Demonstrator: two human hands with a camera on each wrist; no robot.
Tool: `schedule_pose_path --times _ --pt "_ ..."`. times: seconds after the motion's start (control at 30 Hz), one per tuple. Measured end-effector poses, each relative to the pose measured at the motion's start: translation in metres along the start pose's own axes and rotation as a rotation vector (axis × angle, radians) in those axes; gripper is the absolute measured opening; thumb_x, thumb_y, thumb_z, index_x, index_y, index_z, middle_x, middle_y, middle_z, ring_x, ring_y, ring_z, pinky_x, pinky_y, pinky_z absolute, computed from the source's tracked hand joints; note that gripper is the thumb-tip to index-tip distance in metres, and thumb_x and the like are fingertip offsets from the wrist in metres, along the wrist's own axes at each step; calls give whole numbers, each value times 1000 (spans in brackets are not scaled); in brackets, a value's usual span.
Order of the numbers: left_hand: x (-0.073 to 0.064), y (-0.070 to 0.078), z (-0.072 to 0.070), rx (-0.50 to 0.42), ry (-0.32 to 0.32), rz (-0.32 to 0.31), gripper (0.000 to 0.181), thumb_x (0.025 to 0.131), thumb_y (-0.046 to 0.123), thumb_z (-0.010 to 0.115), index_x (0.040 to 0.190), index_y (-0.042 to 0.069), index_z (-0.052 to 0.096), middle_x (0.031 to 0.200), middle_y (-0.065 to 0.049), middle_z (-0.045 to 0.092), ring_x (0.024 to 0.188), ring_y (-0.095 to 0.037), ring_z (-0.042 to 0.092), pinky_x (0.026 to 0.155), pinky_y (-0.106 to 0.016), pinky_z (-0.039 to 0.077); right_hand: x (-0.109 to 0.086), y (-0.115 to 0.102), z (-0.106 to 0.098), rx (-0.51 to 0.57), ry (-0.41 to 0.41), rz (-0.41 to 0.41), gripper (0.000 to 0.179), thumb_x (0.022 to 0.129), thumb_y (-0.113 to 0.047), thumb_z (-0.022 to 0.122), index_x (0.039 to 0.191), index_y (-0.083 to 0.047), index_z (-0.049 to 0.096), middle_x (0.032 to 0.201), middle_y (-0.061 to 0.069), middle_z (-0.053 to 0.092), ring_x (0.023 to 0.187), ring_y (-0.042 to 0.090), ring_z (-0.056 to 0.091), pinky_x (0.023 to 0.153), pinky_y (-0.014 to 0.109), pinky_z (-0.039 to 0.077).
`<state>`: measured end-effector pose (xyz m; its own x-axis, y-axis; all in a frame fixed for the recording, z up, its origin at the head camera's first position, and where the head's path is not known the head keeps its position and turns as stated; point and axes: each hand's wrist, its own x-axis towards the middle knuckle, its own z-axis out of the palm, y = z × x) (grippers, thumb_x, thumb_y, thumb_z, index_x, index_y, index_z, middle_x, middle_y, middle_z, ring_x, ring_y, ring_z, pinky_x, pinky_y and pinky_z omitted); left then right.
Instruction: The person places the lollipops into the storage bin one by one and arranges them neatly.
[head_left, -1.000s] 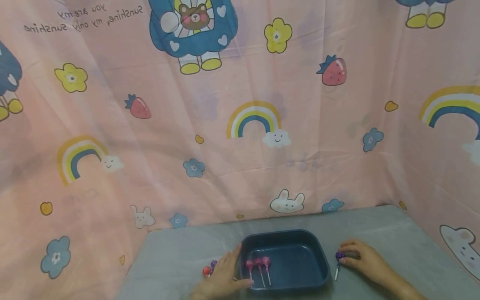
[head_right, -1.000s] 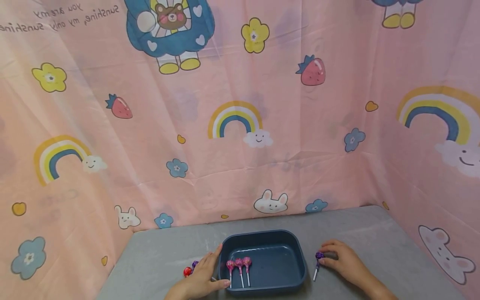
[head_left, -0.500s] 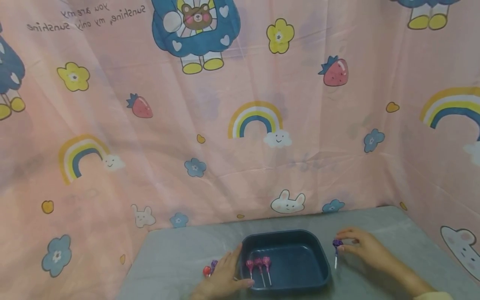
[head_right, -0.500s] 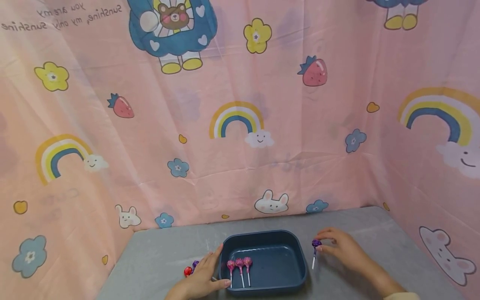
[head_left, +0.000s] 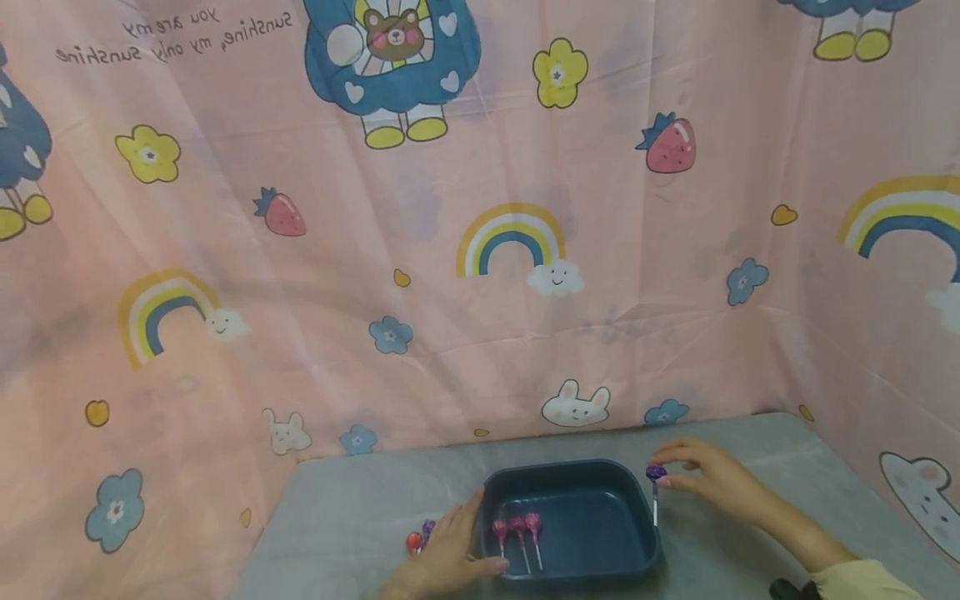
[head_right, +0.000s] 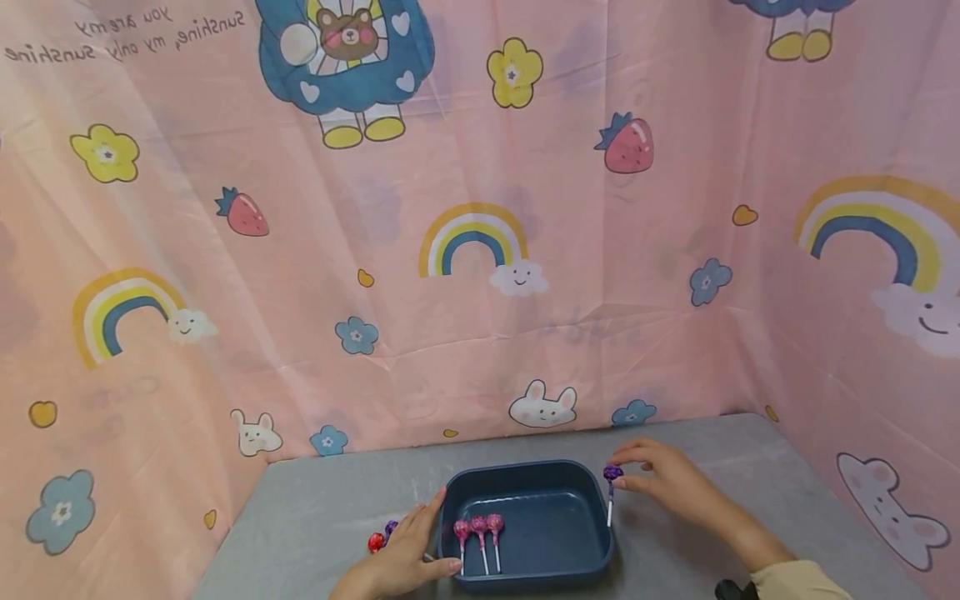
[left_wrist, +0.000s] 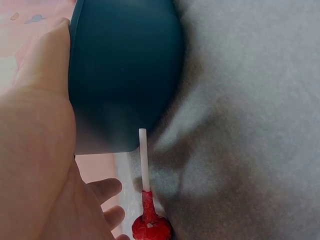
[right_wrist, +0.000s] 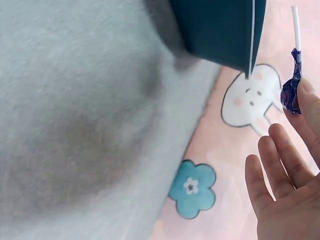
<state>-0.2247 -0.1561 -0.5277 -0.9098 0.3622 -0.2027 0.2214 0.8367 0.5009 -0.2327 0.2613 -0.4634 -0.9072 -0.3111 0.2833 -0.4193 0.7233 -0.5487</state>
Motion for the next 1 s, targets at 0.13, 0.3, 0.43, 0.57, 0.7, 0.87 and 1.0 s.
schedule_pose_path --times 0.13,0.3,0.43,0.57,0.7,0.87,1.0 --pt "-1 0 -1 -4 0 2 101 74 71 59 150 41 -1 157 -5 25 144 -40 21 105 -69 26 7 -9 2 2 -13 -23 28 85 -37 67 106 -20 70 112 2 66 100 12 60 78 31 54" --pt "-1 0 -2 0 3 15 101 75 70 59 150 40 -1 158 -5 25 144 -40 21 105 -69 26 13 -14 8 6 -13 -78 27 84 -37 68 105 -20 70 109 2 66 99 10 60 77 30 54" --pt "0 0 -1 -4 2 19 101 75 70 59 150 40 -1 158 -5 25 145 -40 20 106 -69 26 16 -17 12 7 -15 -108 27 84 -36 68 104 -19 70 107 -1 66 98 11 60 76 30 54" --pt "-1 1 -2 -1 2 20 101 75 70 59 150 39 -1 158 -7 25 144 -41 20 104 -70 26 22 -20 15 10 -44 -97 30 84 -40 66 105 -19 70 107 -3 65 97 10 60 77 28 53" --pt "-2 1 -4 -3 -2 36 101 76 68 59 151 37 -1 157 -9 24 143 -44 20 103 -71 27 26 -22 18 17 -60 -99 29 84 -41 66 104 -21 70 106 -4 65 97 9 60 77 28 53" --pt "-2 1 -3 -9 -6 46 101 77 68 59 151 36 -2 157 -10 24 143 -45 20 102 -72 27 29 -23 22 28 -61 -128 27 83 -40 67 104 -23 70 105 -4 66 96 9 60 77 30 53" --pt "0 1 -3 -8 -1 39 102 76 69 59 150 38 -3 157 -11 24 143 -45 20 102 -71 27 34 -27 26 15 -93 -119 27 84 -41 66 105 -24 70 103 -8 65 96 11 61 78 31 54"
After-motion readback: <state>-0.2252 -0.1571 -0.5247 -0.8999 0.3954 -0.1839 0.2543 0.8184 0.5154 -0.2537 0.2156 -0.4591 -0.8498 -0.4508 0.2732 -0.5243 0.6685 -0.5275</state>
